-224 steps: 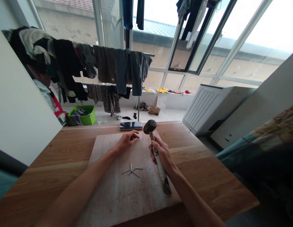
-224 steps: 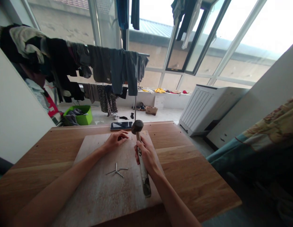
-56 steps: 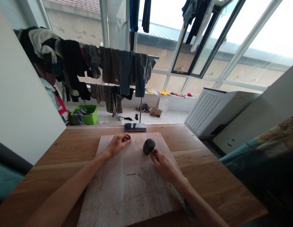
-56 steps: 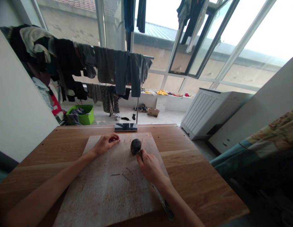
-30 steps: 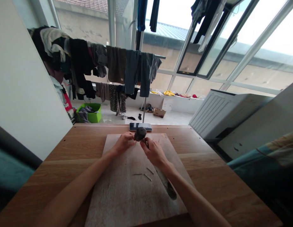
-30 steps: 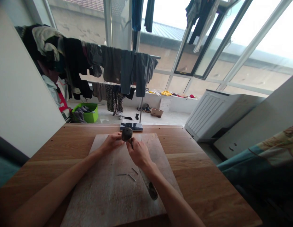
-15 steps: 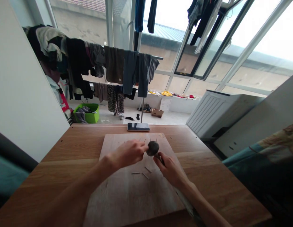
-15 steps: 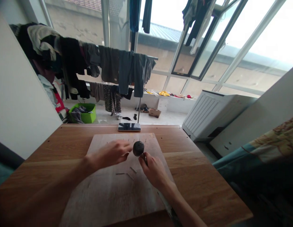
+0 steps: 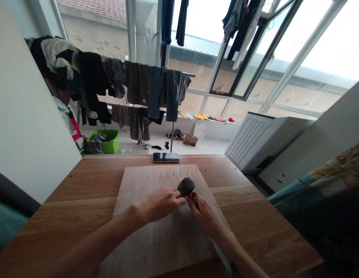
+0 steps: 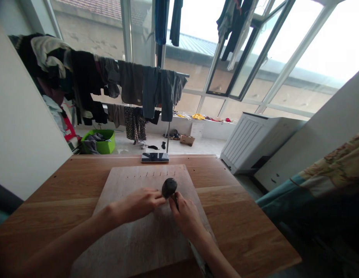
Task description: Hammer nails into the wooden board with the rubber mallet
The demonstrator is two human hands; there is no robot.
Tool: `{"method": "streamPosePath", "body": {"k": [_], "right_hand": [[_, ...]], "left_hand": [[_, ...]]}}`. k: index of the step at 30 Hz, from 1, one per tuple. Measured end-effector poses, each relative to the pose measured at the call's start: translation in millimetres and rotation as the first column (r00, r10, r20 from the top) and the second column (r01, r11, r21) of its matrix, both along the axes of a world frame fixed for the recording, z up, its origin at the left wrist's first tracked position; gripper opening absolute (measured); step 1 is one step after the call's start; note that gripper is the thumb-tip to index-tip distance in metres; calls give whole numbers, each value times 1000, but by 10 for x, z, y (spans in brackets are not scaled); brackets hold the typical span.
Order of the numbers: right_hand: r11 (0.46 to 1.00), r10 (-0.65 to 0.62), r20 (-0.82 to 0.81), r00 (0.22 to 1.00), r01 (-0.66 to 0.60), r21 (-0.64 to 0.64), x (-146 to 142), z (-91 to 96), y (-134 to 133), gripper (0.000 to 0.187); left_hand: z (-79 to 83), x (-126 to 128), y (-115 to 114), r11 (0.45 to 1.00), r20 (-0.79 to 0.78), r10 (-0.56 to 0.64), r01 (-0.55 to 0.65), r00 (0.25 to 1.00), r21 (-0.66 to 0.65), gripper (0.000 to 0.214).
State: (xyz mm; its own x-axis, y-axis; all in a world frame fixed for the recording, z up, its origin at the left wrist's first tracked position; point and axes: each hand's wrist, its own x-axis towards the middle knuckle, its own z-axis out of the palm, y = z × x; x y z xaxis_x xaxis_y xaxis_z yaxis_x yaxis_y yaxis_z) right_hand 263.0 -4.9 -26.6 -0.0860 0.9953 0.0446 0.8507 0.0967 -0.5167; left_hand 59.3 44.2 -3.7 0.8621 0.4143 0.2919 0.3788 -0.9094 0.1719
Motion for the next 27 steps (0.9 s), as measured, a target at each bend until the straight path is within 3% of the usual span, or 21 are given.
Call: {"method": "streamPosePath", "body": {"k": [3, 6, 9, 12, 16, 27], "right_hand": [[1000, 8, -22, 1000, -8, -5, 14, -12, 10, 29], [1000, 0, -46, 999, 0, -12, 20, -21, 16, 29], [1000, 5, -85, 996, -7, -21, 18, -21, 15, 30], [1000, 10, -103, 995, -12, -20, 7, -8, 10, 31], [1000, -3, -87, 996, 2, -19, -12, 22, 2, 31], [999, 47, -143, 989, -46, 13, -165, 119, 122, 30]], "left_hand": [[-18, -323, 330, 963, 220, 186, -134, 958, -234, 25], [-185, -625, 631, 865, 423, 457, -281, 782, -415, 13], [-373, -784, 780, 783, 467, 589, -323, 660, -531, 14], [-441, -790, 791, 783, 454, 585, -321, 672, -533, 15], [-394, -731, 750, 797, 413, 561, -334, 718, -503, 13], [-433, -724, 742, 807, 394, 551, -350, 735, -477, 9]]}}
